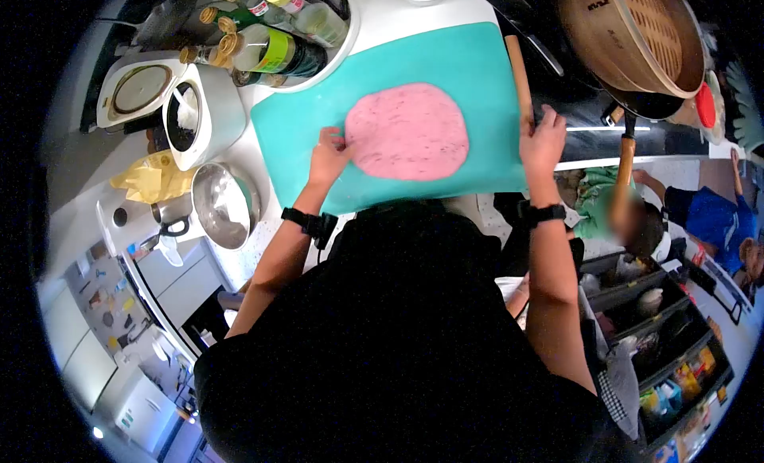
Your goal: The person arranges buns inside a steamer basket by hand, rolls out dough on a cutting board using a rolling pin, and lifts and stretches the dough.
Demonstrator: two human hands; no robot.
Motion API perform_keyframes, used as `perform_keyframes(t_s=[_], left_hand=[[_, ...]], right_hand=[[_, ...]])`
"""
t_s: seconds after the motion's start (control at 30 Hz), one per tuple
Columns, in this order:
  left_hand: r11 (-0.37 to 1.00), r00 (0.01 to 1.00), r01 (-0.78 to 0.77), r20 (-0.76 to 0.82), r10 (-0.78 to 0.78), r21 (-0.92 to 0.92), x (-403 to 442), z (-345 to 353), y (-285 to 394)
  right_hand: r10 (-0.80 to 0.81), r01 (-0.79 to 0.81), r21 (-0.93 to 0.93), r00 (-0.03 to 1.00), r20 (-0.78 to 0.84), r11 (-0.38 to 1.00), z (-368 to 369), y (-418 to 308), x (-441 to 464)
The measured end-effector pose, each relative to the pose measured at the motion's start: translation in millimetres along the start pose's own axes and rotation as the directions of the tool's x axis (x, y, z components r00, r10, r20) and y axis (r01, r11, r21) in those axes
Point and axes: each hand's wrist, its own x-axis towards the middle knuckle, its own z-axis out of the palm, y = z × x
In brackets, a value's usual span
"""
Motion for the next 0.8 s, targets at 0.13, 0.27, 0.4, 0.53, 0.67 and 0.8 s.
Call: perform_keyframes(t_s=[0.13,0.27,0.4,0.53,0.67,0.8], left_hand=[[0.984,0.98,0.169,0.117,-0.162,-0.06,-18.4,7.7,-8.1],[0.997,0.996,0.072,0.053,-0.073,0.008,-30.4,3.1,-9.3],[0.989,0.972,-0.131,-0.207,0.114,-0.068,-47.5,-34.4,6.7],[0.735,0.709,-0.633,-0.198,0.676,0.242,-52.9,-52.7,22.4],[0.731,0.832,-0.507,0.039,0.553,0.458,-42.5,-9.7,6.2],[0.671,0.862,-0.486,0.178,0.475,0.56,-30.3,15.2,-2.6]], right_hand=[[0.04,-0.03,-0.055,0.979,0.199,0.998,23.6,4.0,15.8],[0.117,-0.128,0.03,0.966,0.229,0.991,41.5,6.0,24.2],[-0.245,0.245,0.03,0.94,0.238,0.969,-5.2,-52.2,-2.5],[-0.641,0.611,0.194,0.716,0.277,0.767,19.0,-136.4,-76.5],[-0.603,0.624,0.122,0.657,0.453,0.772,36.9,-172.9,-108.9],[-0.456,0.457,0.064,0.848,0.268,0.887,58.1,-170.6,-123.5]])
